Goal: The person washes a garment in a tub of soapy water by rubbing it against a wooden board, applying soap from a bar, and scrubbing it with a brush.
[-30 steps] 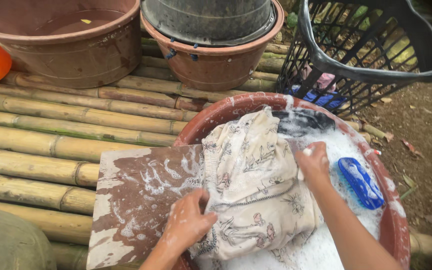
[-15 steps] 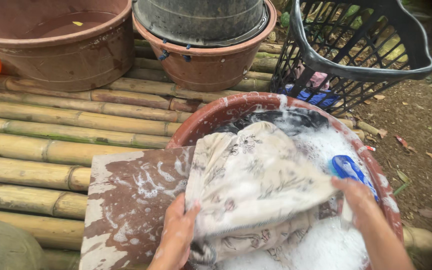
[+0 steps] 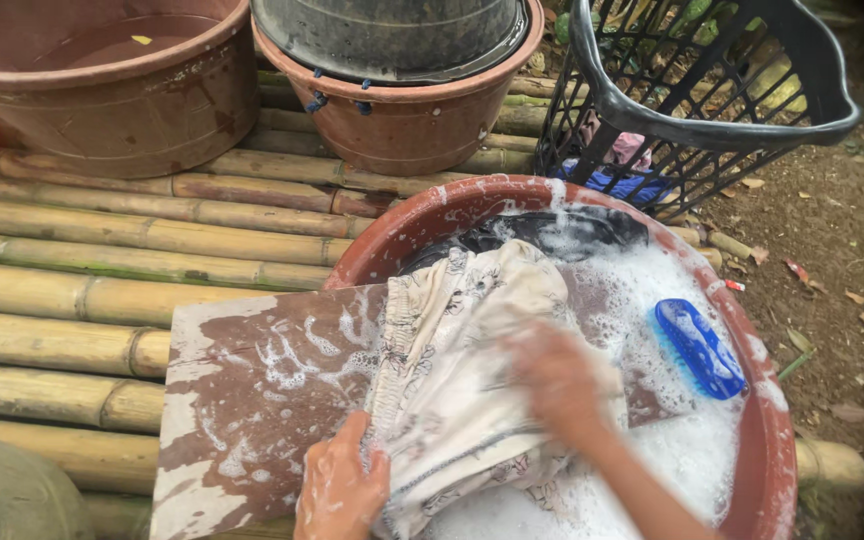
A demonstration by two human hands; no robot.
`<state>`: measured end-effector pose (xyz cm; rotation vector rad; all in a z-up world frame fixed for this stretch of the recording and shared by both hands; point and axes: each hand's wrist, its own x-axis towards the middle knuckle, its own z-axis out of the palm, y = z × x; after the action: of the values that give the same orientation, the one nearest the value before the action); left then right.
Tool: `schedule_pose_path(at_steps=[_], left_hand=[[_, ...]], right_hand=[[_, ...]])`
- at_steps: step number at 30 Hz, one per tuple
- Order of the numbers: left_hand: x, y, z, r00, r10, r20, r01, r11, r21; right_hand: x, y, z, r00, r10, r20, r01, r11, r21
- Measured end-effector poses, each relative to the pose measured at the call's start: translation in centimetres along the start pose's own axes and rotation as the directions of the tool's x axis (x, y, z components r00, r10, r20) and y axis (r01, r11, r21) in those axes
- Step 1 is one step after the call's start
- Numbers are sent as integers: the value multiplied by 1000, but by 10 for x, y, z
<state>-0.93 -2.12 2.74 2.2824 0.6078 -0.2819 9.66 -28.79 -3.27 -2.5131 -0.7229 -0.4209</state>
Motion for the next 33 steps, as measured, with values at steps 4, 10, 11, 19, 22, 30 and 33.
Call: schedule_pose_path(at_steps=[4, 10, 11, 19, 22, 30, 33], left_hand=[[6, -7, 6, 992, 128, 12, -128, 992, -17], [1, -1, -3, 975, 220, -16, -218, 948, -231], [-1, 0, -5, 984, 180, 9, -175, 966, -189], [0, 7, -12, 987, 160, 7, -157, 975, -160], [19, 15, -13, 971, 220, 98, -222, 975, 14], [87, 42, 36, 999, -24, 29, 38, 700, -713], [66, 37, 30, 987, 150, 56, -41, 573, -818]], right_hand=[[10, 41, -3, 874, 471, -115, -478, 796, -373], [-19, -104, 80, 998, -57, 38, 57, 998, 4], [-14, -92, 72, 998, -54, 43, 54, 999, 5], [-1, 122, -17, 822, 556, -127, -568, 777, -271], [9, 134, -27, 608, 794, -35, -794, 608, 0], [22, 108, -6, 491, 848, 199, -781, 529, -331], [-10, 117, -24, 411, 859, 305, -820, 495, -287]])
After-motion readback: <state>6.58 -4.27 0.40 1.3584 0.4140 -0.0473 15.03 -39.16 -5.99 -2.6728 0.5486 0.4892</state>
